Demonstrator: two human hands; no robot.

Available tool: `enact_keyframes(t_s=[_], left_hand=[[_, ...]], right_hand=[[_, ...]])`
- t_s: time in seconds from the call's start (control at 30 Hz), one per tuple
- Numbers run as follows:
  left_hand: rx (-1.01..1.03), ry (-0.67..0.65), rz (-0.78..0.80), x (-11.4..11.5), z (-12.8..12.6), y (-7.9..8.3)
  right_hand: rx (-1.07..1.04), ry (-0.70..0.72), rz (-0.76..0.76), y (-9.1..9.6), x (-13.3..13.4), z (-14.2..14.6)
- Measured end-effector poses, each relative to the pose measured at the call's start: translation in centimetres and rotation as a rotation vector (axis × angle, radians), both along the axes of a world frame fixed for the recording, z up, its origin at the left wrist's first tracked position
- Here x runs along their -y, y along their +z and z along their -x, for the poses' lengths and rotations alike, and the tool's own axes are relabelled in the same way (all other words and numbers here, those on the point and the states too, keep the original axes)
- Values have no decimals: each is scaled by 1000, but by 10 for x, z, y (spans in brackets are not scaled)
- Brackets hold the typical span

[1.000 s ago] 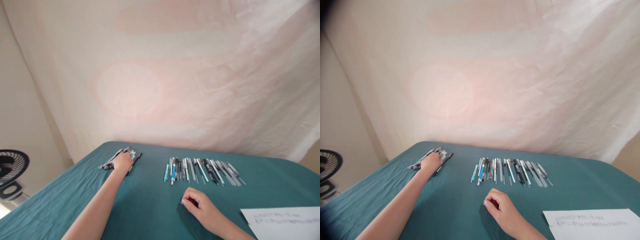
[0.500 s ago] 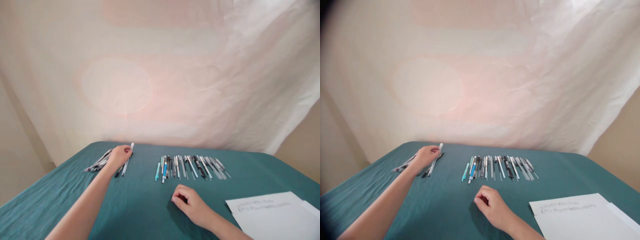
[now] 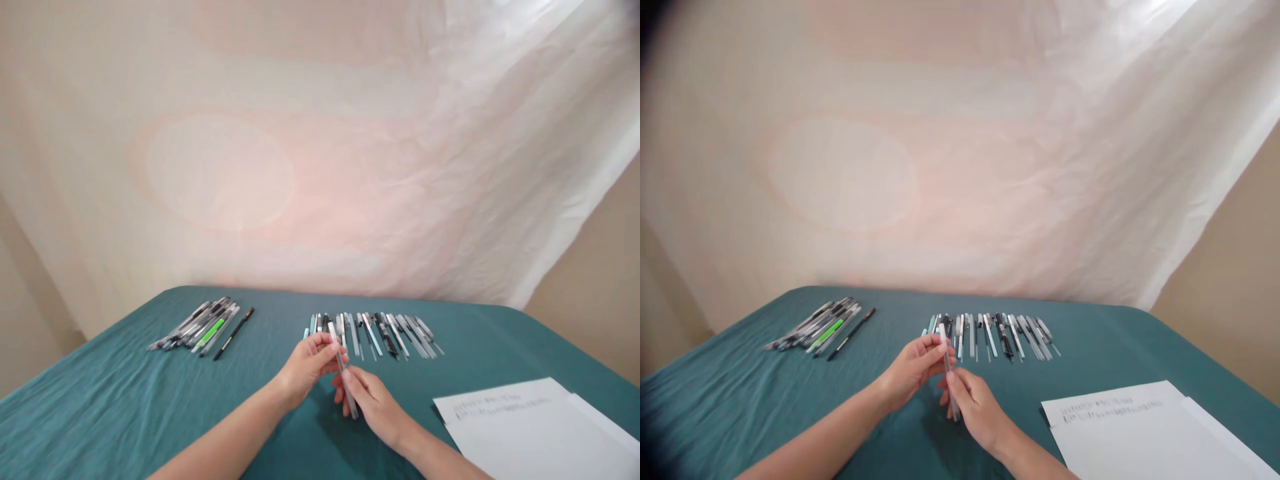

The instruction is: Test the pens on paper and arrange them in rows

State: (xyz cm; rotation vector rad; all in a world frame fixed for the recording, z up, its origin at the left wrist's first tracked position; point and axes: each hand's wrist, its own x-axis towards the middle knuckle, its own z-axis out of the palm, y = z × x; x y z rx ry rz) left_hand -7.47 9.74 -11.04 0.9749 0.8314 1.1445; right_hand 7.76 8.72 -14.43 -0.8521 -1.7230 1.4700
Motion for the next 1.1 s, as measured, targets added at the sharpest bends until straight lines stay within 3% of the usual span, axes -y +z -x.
enact_keyframes(t_s=[0.17, 0.37, 0.5, 0.67, 0.9, 1.1], left_hand=[[1, 48, -80, 3, -9, -14], [-49, 109, -108, 1, 2, -15], [-148, 85, -151, 8, -2, -13], [-188, -80, -180, 19, -13, -14], [-249, 0, -180, 18, -11, -19], [-311, 50, -186, 16, -12, -20]], right_hand=[[32, -62, 27, -4, -5, -1], [109, -40, 2, -4, -3, -3], [18, -25, 41, 0, 0, -2], [-129, -54, 170, 1, 2, 1], [-286, 37, 498, 4, 1, 1], [-280, 55, 613, 1, -2, 0]])
